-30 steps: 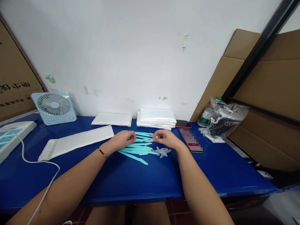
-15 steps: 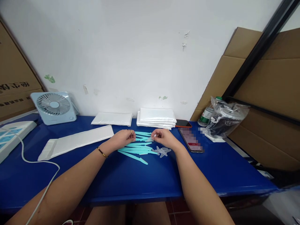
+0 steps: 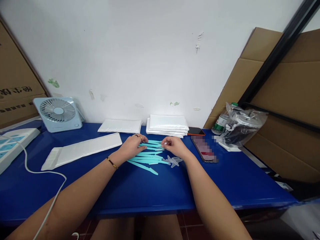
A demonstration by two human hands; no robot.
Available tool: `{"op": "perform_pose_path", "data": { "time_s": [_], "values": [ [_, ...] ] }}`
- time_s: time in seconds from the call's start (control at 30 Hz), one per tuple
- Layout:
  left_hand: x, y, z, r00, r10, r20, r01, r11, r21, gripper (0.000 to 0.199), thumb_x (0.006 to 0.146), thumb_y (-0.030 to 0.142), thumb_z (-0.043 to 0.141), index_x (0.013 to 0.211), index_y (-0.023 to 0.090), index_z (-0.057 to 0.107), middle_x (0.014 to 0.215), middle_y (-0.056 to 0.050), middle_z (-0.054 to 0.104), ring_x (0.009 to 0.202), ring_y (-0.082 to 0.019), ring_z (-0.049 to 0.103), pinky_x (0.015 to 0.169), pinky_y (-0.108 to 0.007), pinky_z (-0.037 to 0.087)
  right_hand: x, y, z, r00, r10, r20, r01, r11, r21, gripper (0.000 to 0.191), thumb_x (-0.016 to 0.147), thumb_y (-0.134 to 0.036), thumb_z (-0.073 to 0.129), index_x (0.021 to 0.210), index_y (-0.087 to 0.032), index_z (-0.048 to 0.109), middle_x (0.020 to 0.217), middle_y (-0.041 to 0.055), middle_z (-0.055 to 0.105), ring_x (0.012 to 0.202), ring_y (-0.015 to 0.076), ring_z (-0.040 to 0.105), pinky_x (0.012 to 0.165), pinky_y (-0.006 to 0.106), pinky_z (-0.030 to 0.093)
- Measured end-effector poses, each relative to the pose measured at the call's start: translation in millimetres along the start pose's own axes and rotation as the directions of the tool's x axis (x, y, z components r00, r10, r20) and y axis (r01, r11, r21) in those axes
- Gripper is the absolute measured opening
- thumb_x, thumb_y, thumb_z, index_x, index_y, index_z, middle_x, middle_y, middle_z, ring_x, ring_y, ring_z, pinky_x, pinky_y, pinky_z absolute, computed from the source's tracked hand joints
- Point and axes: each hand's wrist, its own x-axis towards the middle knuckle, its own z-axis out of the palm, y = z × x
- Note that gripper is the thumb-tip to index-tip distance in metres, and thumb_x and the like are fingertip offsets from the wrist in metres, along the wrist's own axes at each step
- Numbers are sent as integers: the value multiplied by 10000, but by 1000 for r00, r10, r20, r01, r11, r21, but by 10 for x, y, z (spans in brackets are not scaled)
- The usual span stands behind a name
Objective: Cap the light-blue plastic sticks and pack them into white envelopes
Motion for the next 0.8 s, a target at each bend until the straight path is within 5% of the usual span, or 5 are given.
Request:
{"op": "perform_pose_path", "data": {
  "time_s": [0.1, 0.27, 0.37, 0.67, 0.8],
  "values": [
    [-10, -56, -8, 998, 6, 64, -8, 999, 32, 238, 727, 385, 602, 891, 217, 637, 982, -45, 625, 906, -212, 566, 720, -267, 408, -20, 76, -133, 999, 41, -23, -42, 995, -87, 239, 695, -352, 653, 850, -171, 674, 685, 15, 635, 612, 136, 546, 568, 250, 435],
    [-13, -141, 46, 978, -11, 210, 17, 999, -28, 161, 721, 364, 585, 725, 219, 656, 796, -29, 658, 721, -176, 579, 598, -244, 381, -131, 59, -283, 947, 90, 309, -67, 994, -85, 219, 624, -372, 723, 716, -175, 698, 622, 15, 637, 536, 122, 529, 462, 220, 392],
    [-1, -157, 81, 973, -54, 226, 72, 995, -73, 118, 716, 298, 567, 697, 216, 650, 784, -29, 670, 682, -168, 579, 569, -238, 379, -153, 25, -248, 918, 74, 389, -48, 996, -76, 192, 597, -345, 746, 679, -178, 696, 594, 9, 623, 503, 112, 515, 436, 217, 376],
    [-33, -89, -21, 985, -95, 143, 125, 968, -219, 175, 837, 309, 399, 838, 209, 543, 755, -11, 631, 658, -154, 543, 580, -237, 382, -94, -37, -195, 994, -1, 109, -5, 999, 47, 196, 750, -361, 615, 820, -178, 630, 572, -17, 581, 509, 118, 538, 496, 232, 416],
    [-10, -91, -11, 985, -144, 98, 166, 944, -285, 250, 849, 397, 373, 836, 201, 528, 718, -1, 564, 640, -142, 495, 567, -234, 377, -95, -92, -192, 978, -165, -129, 159, 986, -58, 154, 781, -321, 587, 838, -193, 651, 671, 20, 631, 607, 148, 568, 562, 260, 437]
  ]
}}
